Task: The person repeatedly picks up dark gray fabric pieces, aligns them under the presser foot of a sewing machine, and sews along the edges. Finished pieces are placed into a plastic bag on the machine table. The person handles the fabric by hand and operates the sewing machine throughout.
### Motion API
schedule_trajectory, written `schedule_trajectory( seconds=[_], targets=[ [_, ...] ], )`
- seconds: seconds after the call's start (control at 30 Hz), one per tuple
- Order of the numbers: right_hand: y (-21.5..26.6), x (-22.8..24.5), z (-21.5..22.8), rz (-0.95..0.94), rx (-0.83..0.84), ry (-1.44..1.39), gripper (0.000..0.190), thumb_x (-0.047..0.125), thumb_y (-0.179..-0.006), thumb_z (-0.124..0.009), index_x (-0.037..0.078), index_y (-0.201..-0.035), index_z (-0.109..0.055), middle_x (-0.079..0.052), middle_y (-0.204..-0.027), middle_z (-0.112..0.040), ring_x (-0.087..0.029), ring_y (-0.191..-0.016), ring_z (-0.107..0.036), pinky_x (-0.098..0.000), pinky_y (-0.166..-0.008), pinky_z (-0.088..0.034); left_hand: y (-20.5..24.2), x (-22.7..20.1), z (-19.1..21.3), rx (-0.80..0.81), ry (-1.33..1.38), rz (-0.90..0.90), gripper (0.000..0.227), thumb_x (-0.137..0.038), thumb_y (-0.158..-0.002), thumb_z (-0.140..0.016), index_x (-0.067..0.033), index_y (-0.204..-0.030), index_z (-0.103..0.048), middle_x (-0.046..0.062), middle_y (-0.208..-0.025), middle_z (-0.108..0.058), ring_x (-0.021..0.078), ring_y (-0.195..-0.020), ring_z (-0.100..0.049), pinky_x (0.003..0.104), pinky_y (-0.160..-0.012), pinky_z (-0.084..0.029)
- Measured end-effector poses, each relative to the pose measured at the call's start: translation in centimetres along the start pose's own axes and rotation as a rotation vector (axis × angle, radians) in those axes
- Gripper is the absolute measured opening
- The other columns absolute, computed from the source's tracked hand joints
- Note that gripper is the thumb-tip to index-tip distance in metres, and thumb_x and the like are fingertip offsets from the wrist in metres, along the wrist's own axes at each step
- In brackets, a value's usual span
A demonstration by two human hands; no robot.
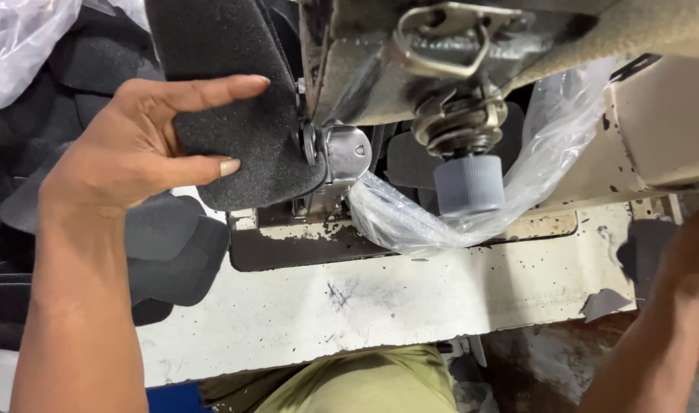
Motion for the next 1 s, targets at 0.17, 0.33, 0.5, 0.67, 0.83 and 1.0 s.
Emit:
schedule_trajectory(
  seconds=[0.17, 0.33, 0.5, 0.67, 0.83, 1.0],
  targets=[
    [-0.6, -0.5, -0.6, -0.025, 0.007, -0.015, 0.016, -0.009, -0.111, -0.051, -0.014, -0.107, -0.067, -0.019, -0.089, -0.072, -0.022, -0.068, -0.064, -0.0303, -0.058, -0.043, 2.2, -1.0, -1.3, -0.147, -0.005, 0.031, 0.070, 0.015, -0.073, -0.074, -0.0016, -0.139, -0.060, 0.013, -0.140, -0.066, 0.0179, -0.128, -0.065, 0.032, -0.107, -0.053],
    [-1.4, -1.0, -1.8, -0.046, 0.009, -0.033, 0.020, -0.011, -0.109, -0.053, -0.013, -0.102, -0.071, -0.018, -0.086, -0.074, -0.021, -0.065, -0.065, -0.0294, -0.054, -0.041, 5.7, -1.2, -6.1, -0.456, 0.275, 0.162, 0.072, 0.014, -0.077, -0.073, 0.0043, -0.145, -0.053, 0.017, -0.143, -0.065, 0.0243, -0.127, -0.069, 0.037, -0.103, -0.056],
    [-1.7, -3.4, -2.2, -0.104, 0.046, -0.076, 0.020, -0.010, -0.110, -0.052, -0.012, -0.100, -0.069, -0.017, -0.085, -0.073, -0.021, -0.064, -0.060, -0.0303, -0.055, -0.042, 6.7, -1.6, -9.3, -0.751, 0.295, 0.018, 0.082, 0.019, -0.082, -0.071, 0.0102, -0.158, -0.040, 0.020, -0.146, -0.060, 0.0192, -0.122, -0.066, 0.031, -0.103, -0.060],
    [-1.0, -4.6, -2.6, -0.173, 0.072, -0.116, 0.020, -0.010, -0.110, -0.052, -0.012, -0.098, -0.068, -0.015, -0.084, -0.073, -0.021, -0.063, -0.057, -0.0309, -0.056, -0.043, 5.8, -1.6, -10.2, -0.789, 0.328, -0.070, 0.081, 0.021, -0.089, -0.072, 0.0083, -0.162, -0.038, 0.017, -0.144, -0.061, 0.0169, -0.118, -0.066, 0.031, -0.103, -0.061],
    [-0.2, -5.7, -2.9, -0.228, 0.094, -0.139, 0.021, -0.009, -0.111, -0.052, -0.012, -0.097, -0.067, -0.014, -0.084, -0.072, -0.020, -0.063, -0.055, -0.0314, -0.057, -0.043, 4.6, -1.8, -10.3, -0.827, 0.296, -0.143, 0.076, 0.018, -0.096, -0.074, 0.0070, -0.161, -0.036, 0.017, -0.141, -0.062, 0.0158, -0.121, -0.065, 0.027, -0.104, -0.059],
    [1.3, -6.3, -3.6, -0.159, 0.140, -0.335, 0.023, -0.010, -0.117, -0.041, -0.011, -0.105, -0.061, -0.015, -0.112, -0.077, -0.018, -0.083, -0.066, -0.0284, -0.069, -0.047, 4.4, -1.7, -8.1, -0.989, 0.331, -0.064, 0.076, 0.012, -0.092, -0.069, 0.0015, -0.158, -0.034, 0.019, -0.134, -0.060, 0.0201, -0.116, -0.064, 0.034, -0.102, -0.059]
  ],
)
Point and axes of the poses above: each hand's wrist, its own y-axis away from the middle knuckle, its own z-axis out of the back of the hand, x = y × z, the point moved 6 cm from there along -y, towards the middle knuckle
